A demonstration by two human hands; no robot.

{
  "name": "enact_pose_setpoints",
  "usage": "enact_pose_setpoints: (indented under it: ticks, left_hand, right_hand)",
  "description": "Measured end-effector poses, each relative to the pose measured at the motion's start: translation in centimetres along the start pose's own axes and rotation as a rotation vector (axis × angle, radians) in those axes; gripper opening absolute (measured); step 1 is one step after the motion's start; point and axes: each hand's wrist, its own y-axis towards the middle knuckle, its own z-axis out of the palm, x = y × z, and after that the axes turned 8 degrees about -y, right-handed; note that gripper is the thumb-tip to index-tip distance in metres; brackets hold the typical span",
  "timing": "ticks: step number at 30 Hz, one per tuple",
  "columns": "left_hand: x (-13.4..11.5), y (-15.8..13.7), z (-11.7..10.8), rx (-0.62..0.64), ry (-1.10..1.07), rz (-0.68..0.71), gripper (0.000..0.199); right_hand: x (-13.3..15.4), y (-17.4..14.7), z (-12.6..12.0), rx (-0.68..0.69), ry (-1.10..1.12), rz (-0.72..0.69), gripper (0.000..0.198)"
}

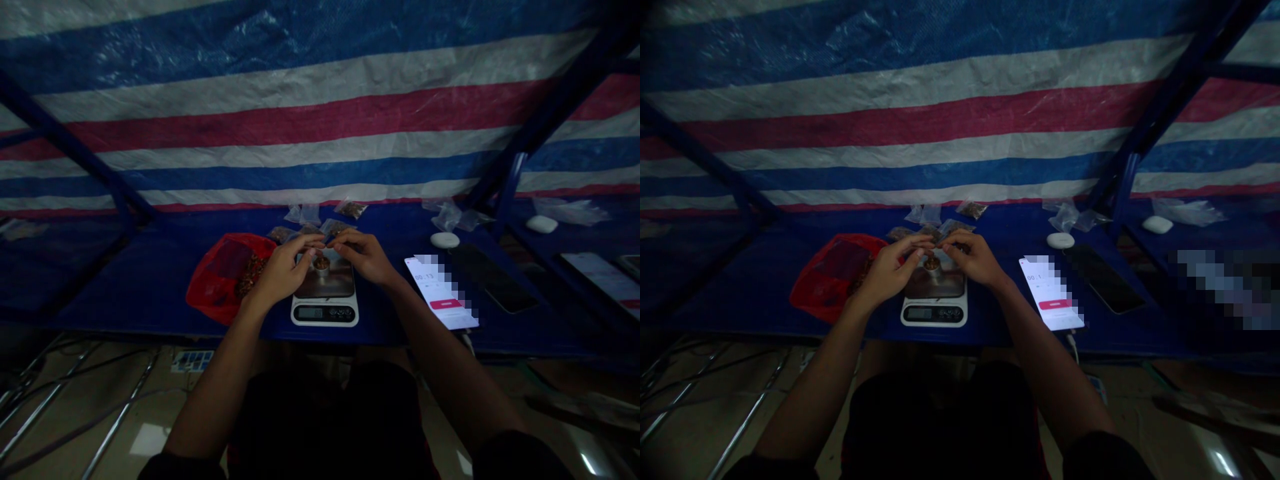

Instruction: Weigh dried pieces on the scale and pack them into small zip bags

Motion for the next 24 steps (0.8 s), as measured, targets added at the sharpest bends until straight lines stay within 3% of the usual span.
enact_pose_setpoints:
  ticks: [8, 13, 16, 20, 24]
  left_hand:
    - [-0.6, -0.5, -1.2, -0.020, 0.113, 0.013, 0.028]
    - [-0.9, -2.0, -3.3, 0.196, 0.330, -0.070, 0.017]
    - [-0.8, -2.7, -3.9, 0.255, 0.383, -0.114, 0.015]
    - [-0.6, -2.7, -3.8, 0.237, 0.356, -0.099, 0.014]
    - [-1.0, -1.8, -3.4, 0.115, 0.302, -0.044, 0.016]
  right_hand:
    - [-0.1, 0.0, 0.1, -0.021, -0.009, 0.016, 0.025]
    - [-0.3, 0.1, 0.1, -0.039, -0.004, 0.024, 0.023]
    - [-0.2, 0.0, 0.1, -0.034, -0.017, 0.027, 0.024]
    - [-0.1, 0.0, 0.1, -0.028, -0.019, 0.031, 0.024]
    - [-0.2, 0.1, 0.1, -0.031, -0.020, 0.020, 0.024]
